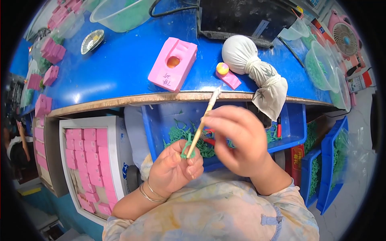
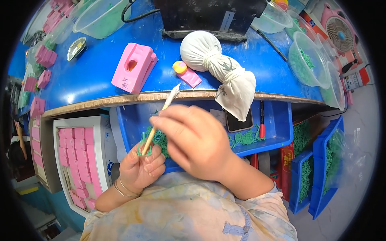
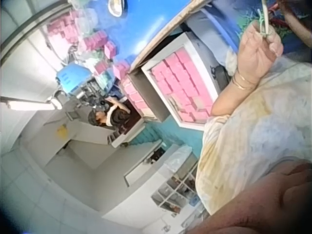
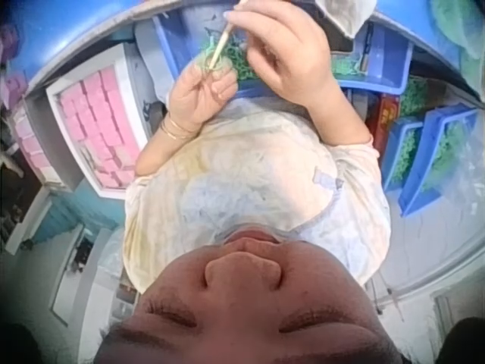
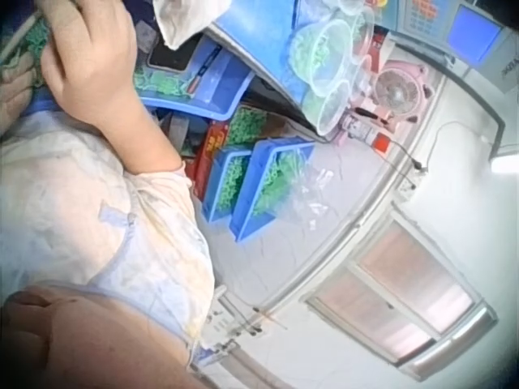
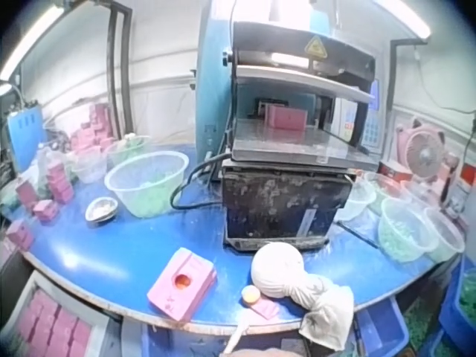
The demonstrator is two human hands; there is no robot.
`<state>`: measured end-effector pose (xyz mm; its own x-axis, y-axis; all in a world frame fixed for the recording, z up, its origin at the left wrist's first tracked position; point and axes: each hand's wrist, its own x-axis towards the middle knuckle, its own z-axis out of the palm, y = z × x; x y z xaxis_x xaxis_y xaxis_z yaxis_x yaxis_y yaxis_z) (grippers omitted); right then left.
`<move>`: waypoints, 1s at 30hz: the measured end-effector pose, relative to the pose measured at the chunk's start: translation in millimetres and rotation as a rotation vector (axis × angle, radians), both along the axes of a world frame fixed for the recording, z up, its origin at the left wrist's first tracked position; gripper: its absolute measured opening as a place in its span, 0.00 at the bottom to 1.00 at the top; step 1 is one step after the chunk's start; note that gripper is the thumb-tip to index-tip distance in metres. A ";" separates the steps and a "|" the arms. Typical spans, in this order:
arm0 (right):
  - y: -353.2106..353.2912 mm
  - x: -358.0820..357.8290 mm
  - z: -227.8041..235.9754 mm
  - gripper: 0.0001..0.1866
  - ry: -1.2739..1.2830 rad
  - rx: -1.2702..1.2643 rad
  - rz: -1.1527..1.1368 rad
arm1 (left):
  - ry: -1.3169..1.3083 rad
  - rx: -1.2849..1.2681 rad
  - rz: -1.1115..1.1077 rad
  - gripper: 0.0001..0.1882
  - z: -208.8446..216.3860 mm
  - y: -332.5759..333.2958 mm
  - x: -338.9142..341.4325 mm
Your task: The recorder places green wax patterns into pink rubber molds and uses an industrial press at a workshop station.
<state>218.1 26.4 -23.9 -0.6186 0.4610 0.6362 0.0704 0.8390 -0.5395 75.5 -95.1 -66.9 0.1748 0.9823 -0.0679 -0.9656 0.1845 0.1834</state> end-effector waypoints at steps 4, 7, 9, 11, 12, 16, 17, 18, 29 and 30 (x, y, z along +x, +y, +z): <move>-6.0 -2.4 -3.0 0.26 -0.074 0.066 0.113 | 0.087 0.050 -0.046 0.14 1.9 -1.8 -2.5; -10.5 3.0 1.5 0.26 -0.082 0.019 0.151 | 0.094 0.069 -0.050 0.14 2.2 -3.3 -5.3; -16.5 5.6 6.8 0.25 -0.057 -0.043 0.141 | 0.140 0.050 -0.057 0.14 12.2 -4.0 -5.9; -17.4 8.1 -3.2 0.23 -0.029 -0.002 0.196 | 0.173 0.062 -0.096 0.14 14.7 -0.3 -5.4; -17.9 7.8 -6.0 0.22 -0.012 0.001 0.199 | 0.196 0.048 -0.075 0.14 11.1 -3.8 -7.6; -19.5 12.5 -15.2 0.15 -0.041 -0.049 0.211 | 0.227 0.027 0.022 0.13 4.2 -10.4 -8.1; -18.5 17.2 -15.1 0.15 -0.084 -0.079 0.210 | 0.224 0.051 -0.006 0.13 6.0 -8.3 -4.8; -18.6 21.8 -15.9 0.15 -0.085 -0.065 0.184 | 0.311 -0.041 0.015 0.13 8.5 -7.4 -1.8; 87.8 151.6 76.6 0.07 0.123 0.373 -0.938 | 0.538 -0.488 0.004 0.08 24.3 -2.3 9.9; 101.4 166.9 83.4 0.07 0.056 0.275 -0.995 | 0.625 -0.446 0.009 0.07 30.2 0.0 12.6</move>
<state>385.0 127.7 59.5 -0.0038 0.5820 0.8132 0.7808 0.5098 -0.3612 88.1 -95.1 -36.8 -0.0341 0.8399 -0.5417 -0.7089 0.3617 0.6055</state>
